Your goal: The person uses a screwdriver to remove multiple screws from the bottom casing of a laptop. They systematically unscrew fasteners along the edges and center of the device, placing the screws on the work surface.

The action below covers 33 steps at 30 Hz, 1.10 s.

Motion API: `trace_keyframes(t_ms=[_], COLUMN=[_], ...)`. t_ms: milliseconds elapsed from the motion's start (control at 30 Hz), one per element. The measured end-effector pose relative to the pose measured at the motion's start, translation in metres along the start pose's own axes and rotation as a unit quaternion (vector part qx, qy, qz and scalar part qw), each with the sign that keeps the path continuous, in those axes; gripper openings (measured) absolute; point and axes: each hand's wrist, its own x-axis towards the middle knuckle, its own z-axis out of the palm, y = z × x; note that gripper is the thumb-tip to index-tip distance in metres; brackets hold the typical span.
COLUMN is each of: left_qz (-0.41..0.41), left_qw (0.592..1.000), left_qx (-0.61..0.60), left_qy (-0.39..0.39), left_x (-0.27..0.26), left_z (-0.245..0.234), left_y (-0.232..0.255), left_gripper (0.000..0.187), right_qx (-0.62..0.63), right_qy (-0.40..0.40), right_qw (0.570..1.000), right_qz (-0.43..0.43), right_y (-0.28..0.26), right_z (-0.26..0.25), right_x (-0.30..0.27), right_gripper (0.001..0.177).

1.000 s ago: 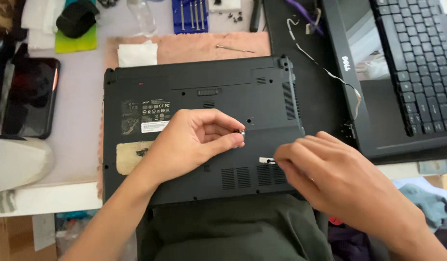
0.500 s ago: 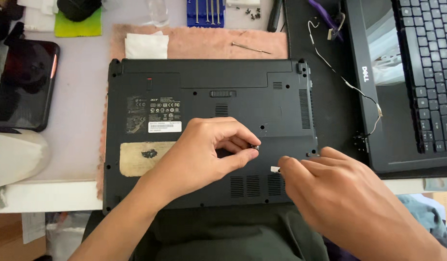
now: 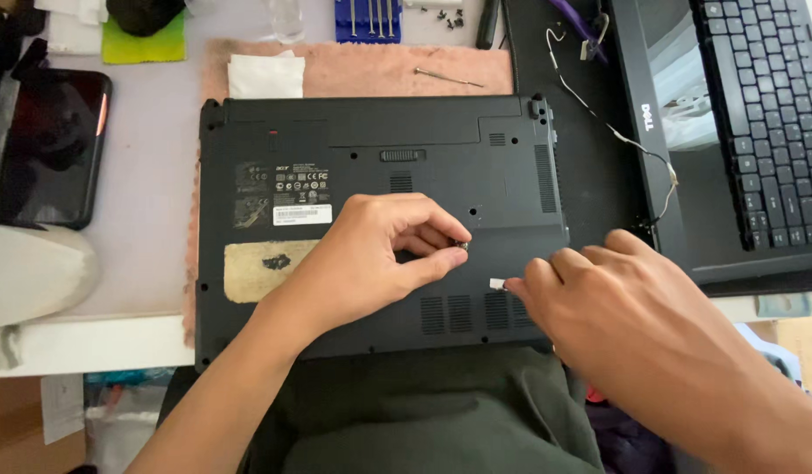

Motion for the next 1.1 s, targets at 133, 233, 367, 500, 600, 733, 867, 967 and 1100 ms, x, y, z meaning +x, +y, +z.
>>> trace_keyframes(t_ms=[133, 233, 367, 500, 600, 733, 867, 967, 1100], left_qz=[0.018, 0.005, 0.01, 0.014, 0.002, 0.015, 0.027, 0.022, 0.011], left_qw=[1.0, 1.0, 1.0, 1.0, 1.0, 1.0, 1.0, 1.0, 1.0], left_qx=[-0.022, -0.007, -0.006, -0.006, -0.005, -0.004, -0.005, -0.004, -0.013], left_qy=[0.003, 0.003, 0.004, 0.011, 0.011, 0.011, 0.01, 0.011, 0.015], left_x=[-0.001, -0.003, -0.004, -0.003, -0.004, -0.004, -0.003, -0.004, -0.004], left_z=[0.001, 0.001, 0.002, 0.003, 0.003, 0.003, 0.004, 0.004, 0.005], left_y=[-0.003, 0.001, -0.001, -0.002, 0.002, -0.001, -0.003, 0.0, 0.001], left_gripper=[0.011, 0.013, 0.015, 0.014, 0.014, 0.014, 0.014, 0.014, 0.013], right_qx=[-0.004, -0.003, 0.01, 0.01, 0.039, 0.028, 0.028, 0.014, 0.058], right_qy=[-0.016, 0.021, -0.003, -0.023, -0.028, -0.032, -0.036, -0.014, -0.048], right_qw=[1.0, 1.0, 1.0, 1.0, 0.999, 0.999, 0.998, 0.999, 0.996], right_qz=[-0.007, -0.009, 0.015, 0.017, 0.002, -0.025, -0.039, -0.04, -0.053], right_y=[-0.002, -0.002, 0.001, -0.001, 0.002, 0.005, 0.005, 0.003, 0.006], right_z=[-0.002, -0.002, 0.003, 0.004, 0.0, -0.005, -0.004, -0.004, -0.003], right_x=[0.001, 0.001, 0.003, 0.006, 0.009, 0.01, 0.01, 0.011, 0.011], right_gripper=[0.049, 0.052, 0.06, 0.059, 0.056, 0.05, 0.036, 0.047, 0.042])
